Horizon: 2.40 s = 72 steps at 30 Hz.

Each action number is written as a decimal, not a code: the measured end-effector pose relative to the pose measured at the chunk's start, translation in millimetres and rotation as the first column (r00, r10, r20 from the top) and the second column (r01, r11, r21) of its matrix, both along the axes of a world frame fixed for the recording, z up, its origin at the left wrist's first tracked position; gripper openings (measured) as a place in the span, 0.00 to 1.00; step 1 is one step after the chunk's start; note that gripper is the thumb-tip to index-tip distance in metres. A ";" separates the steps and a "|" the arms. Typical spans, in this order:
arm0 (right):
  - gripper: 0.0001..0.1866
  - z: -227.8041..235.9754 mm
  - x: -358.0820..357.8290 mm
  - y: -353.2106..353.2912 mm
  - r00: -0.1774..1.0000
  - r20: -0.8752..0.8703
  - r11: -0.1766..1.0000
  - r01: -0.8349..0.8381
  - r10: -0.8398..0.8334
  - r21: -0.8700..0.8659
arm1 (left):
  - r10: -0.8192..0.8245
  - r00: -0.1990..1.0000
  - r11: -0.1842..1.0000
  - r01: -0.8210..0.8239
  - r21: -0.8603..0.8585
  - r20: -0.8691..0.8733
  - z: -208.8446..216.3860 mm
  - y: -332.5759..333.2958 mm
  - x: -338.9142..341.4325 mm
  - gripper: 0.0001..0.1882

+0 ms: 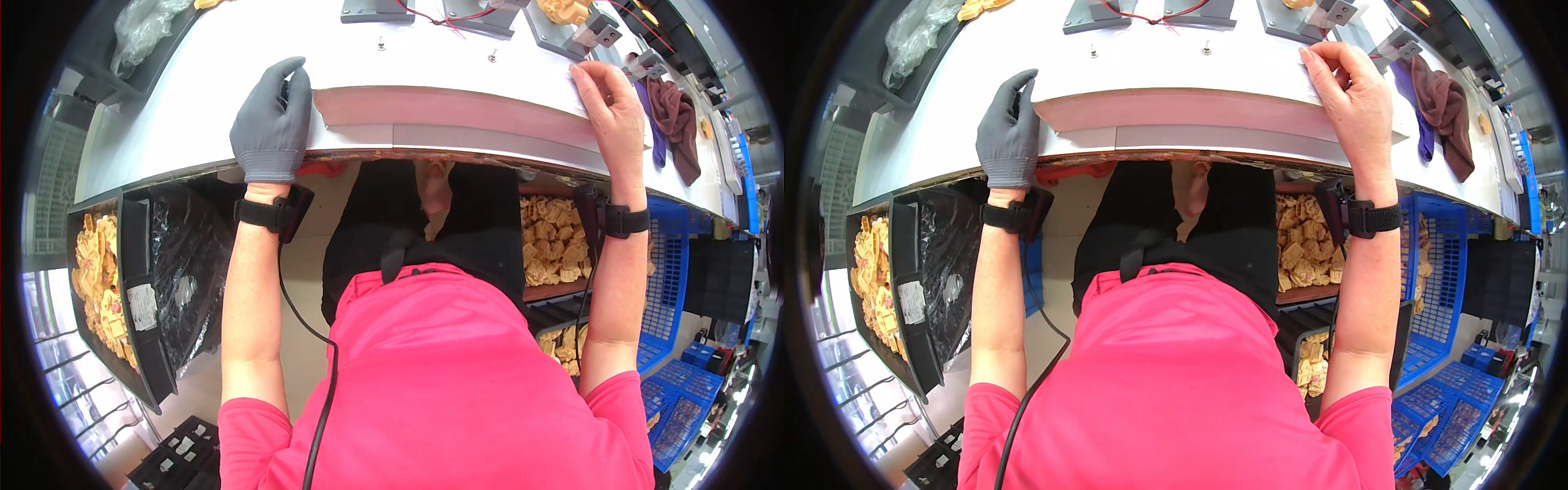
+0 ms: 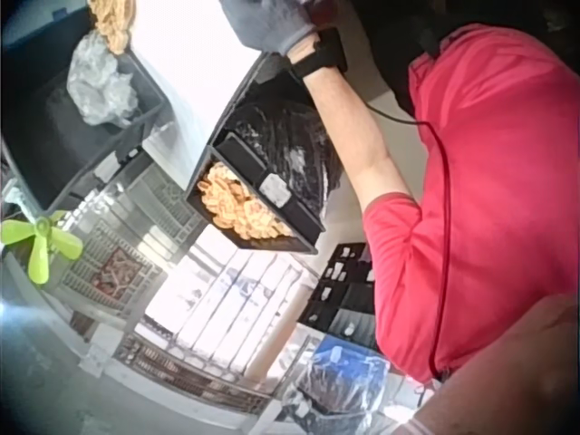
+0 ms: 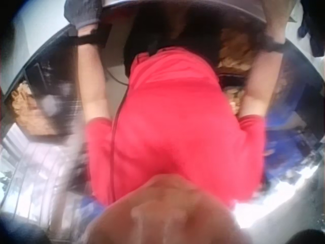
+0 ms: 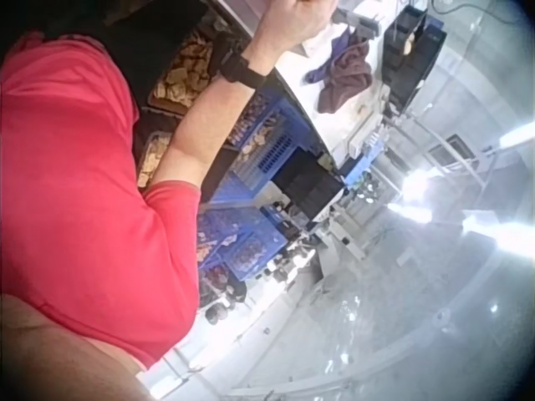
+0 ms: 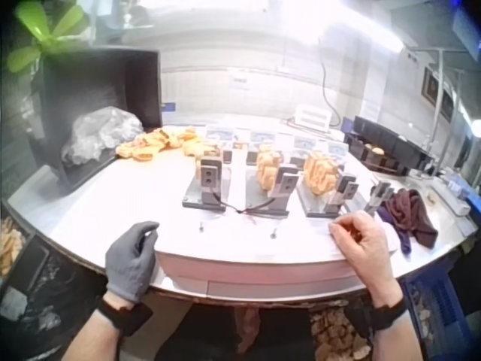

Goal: The person places yellow plastic components onto a white testing board equipped with metal clamps and wires. They connect red wires to the components and adjust the clamps to secure them. The person repeats this process for multiple units, moving them from a pile on the table to the testing board.

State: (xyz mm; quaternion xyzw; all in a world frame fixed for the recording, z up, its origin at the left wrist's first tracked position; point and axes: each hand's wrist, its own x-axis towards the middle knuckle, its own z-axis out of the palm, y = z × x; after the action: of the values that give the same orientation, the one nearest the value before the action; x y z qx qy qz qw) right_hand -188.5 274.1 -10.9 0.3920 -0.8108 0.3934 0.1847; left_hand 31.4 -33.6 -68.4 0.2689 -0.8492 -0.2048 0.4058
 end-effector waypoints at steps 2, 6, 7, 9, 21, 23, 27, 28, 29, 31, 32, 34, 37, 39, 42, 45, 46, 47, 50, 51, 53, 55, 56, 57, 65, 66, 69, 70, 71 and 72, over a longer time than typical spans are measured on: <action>0.09 -0.7 -2.9 2.4 1.000 -0.012 1.000 -0.007 0.007 0.002 | -0.004 1.000 1.000 0.004 0.017 0.011 1.5 0.8 -0.5 0.13; 0.09 -0.7 -4.3 1.1 0.999 0.039 1.000 -0.020 0.021 -0.013 | -0.010 1.000 1.000 0.010 -0.007 -0.012 -0.9 -2.4 -2.7 0.14; 0.09 -0.4 -3.7 0.9 0.999 0.038 1.000 -0.019 0.020 -0.005 | -0.003 1.000 1.000 0.003 -0.001 0.011 -0.5 -1.0 -1.6 0.14; 0.09 -0.6 -3.2 2.0 0.999 0.037 1.000 -0.016 0.015 0.010 | 0.009 0.998 1.000 -0.010 0.009 0.056 0.9 2.1 0.1 0.14; 0.09 -0.6 -3.0 2.6 0.999 0.033 1.000 -0.018 0.018 0.001 | 0.020 0.999 1.000 -0.020 0.003 0.041 -0.8 1.4 0.4 0.14; 0.09 -1.5 -3.1 3.0 0.997 0.073 0.999 -0.035 0.036 -0.016 | 0.022 0.998 1.000 -0.023 0.016 0.053 -1.7 1.6 -0.5 0.14; 0.08 0.5 -1.9 1.7 1.000 0.025 1.000 -0.006 0.006 0.013 | 0.038 0.996 0.999 -0.041 0.034 0.083 4.8 4.3 -1.7 0.13; 0.08 2.1 -0.9 1.7 0.999 0.042 1.000 0.000 -0.001 0.017 | 0.035 0.996 0.999 -0.038 0.033 0.078 4.2 4.6 -2.8 0.13; 0.08 2.5 0.3 1.4 0.998 0.058 1.000 0.007 -0.008 0.021 | 0.037 0.995 0.999 -0.039 0.022 0.087 3.2 3.9 -1.9 0.13; 0.07 0.1 -3.2 3.2 0.996 0.090 1.000 -0.010 0.010 0.005 | 0.031 0.996 1.000 -0.031 0.002 0.081 1.9 2.0 -4.0 0.13; 0.07 -1.8 -3.4 2.6 0.998 0.059 1.000 -0.005 0.004 0.011 | 0.021 0.998 0.999 -0.020 -0.029 0.059 0.7 -0.2 -2.5 0.12; 0.07 2.0 2.7 -2.4 0.998 0.067 1.000 0.014 -0.015 0.014 | 0.000 0.999 0.999 0.002 -0.043 0.037 -1.0 -2.4 0.5 0.12; 0.05 14.0 5.0 -2.2 0.998 0.054 0.999 -0.043 0.042 0.021 | -0.077 0.997 0.995 0.077 0.070 -0.008 -5.6 -6.0 0.4 0.13; 0.05 21.1 4.5 0.1 0.995 0.045 0.994 -0.091 0.088 0.065 | -0.116 0.993 0.985 0.116 0.126 -0.007 -10.5 -9.5 5.1 0.15; 0.07 27.4 -2.5 14.0 0.997 -0.020 0.972 -0.065 0.071 0.227 | -0.224 0.970 0.919 0.242 0.312 -0.093 -25.5 -18.5 11.8 0.24; 0.08 28.2 -11.0 11.9 0.981 -0.072 0.963 -0.159 0.178 0.218 | -0.215 0.931 0.739 0.353 0.574 -0.297 -27.3 -9.6 20.4 0.33; 0.08 27.1 -14.0 7.2 0.977 -0.080 0.966 -0.180 0.198 0.185 | -0.179 0.946 0.728 0.312 0.611 -0.269 -22.5 -7.9 26.4 0.32; 0.09 24.0 -13.6 9.1 0.985 -0.072 0.976 -0.146 0.159 0.159 | -0.163 0.956 0.711 0.284 0.643 -0.242 -24.6 -10.0 25.7 0.31; 0.10 19.6 -11.1 13.6 0.991 -0.067 0.985 -0.106 0.116 0.138 | -0.251 0.965 0.850 0.256 0.460 -0.073 -46.1 -36.0 31.7 0.31; 0.10 19.4 -10.9 13.4 0.991 -0.068 0.986 -0.101 0.111 0.135 | -0.247 0.966 0.849 0.254 0.463 -0.076 -46.6 -37.8 29.8 0.31; 0.10 20.5 -11.8 12.8 0.993 -0.063 0.987 -0.094 0.103 0.131 | -0.231 0.971 0.852 0.236 0.467 -0.070 -49.1 -38.4 25.3 0.32; 0.10 20.9 -11.0 11.4 0.994 -0.049 0.989 -0.089 0.095 0.118 | -0.213 0.976 0.866 0.212 0.453 -0.048 -51.0 -40.1 25.4 0.32; 0.10 19.4 -11.5 10.7 0.994 -0.053 0.991 -0.092 0.097 0.100 | -0.208 0.977 0.869 0.207 0.449 -0.047 -52.3 -41.6 26.4 0.32; 0.10 19.1 -11.1 10.0 0.994 -0.057 0.991 -0.090 0.096 0.098 | -0.197 0.980 0.875 0.193 0.444 -0.037 -52.2 -44.3 32.8 0.33; 0.10 21.2 -13.1 6.9 0.991 -0.063 0.987 -0.111 0.118 0.112 | -0.135 0.990 0.909 0.136 0.394 -0.029 -8.7 -3.6 12.0 0.29; 0.10 21.0 -12.2 6.5 0.991 -0.055 0.988 -0.115 0.122 0.105 | -0.145 0.989 0.936 0.130 0.326 0.020 -5.5 -2.0 8.0 0.28; 0.10 22.9 -11.7 7.0 0.990 -0.049 0.985 -0.126 0.132 0.117 | -0.150 0.989 0.929 0.140 0.343 0.003 -5.3 1.9 6.2 0.27; 0.10 23.0 -12.0 7.1 0.989 -0.046 0.983 -0.131 0.138 0.127 | -0.152 0.988 0.911 0.152 0.384 -0.030 -4.8 3.2 6.3 0.26; 0.10 23.4 -11.7 6.6 0.989 -0.043 0.981 -0.136 0.143 0.137 | -0.139 0.990 0.912 0.139 0.385 -0.028 -2.9 3.8 7.0 0.27; 0.10 25.8 -11.4 6.9 0.989 -0.038 0.979 -0.139 0.146 0.151 | -0.126 0.992 0.912 0.128 0.391 -0.030 -2.6 5.7 6.6 0.27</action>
State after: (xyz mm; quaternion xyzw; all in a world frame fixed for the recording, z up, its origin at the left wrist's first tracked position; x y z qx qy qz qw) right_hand -200.0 281.0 14.9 0.4713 -0.8028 0.3346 0.1463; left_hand 38.0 -27.9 -71.0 0.2886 -0.8057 -0.3970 0.3315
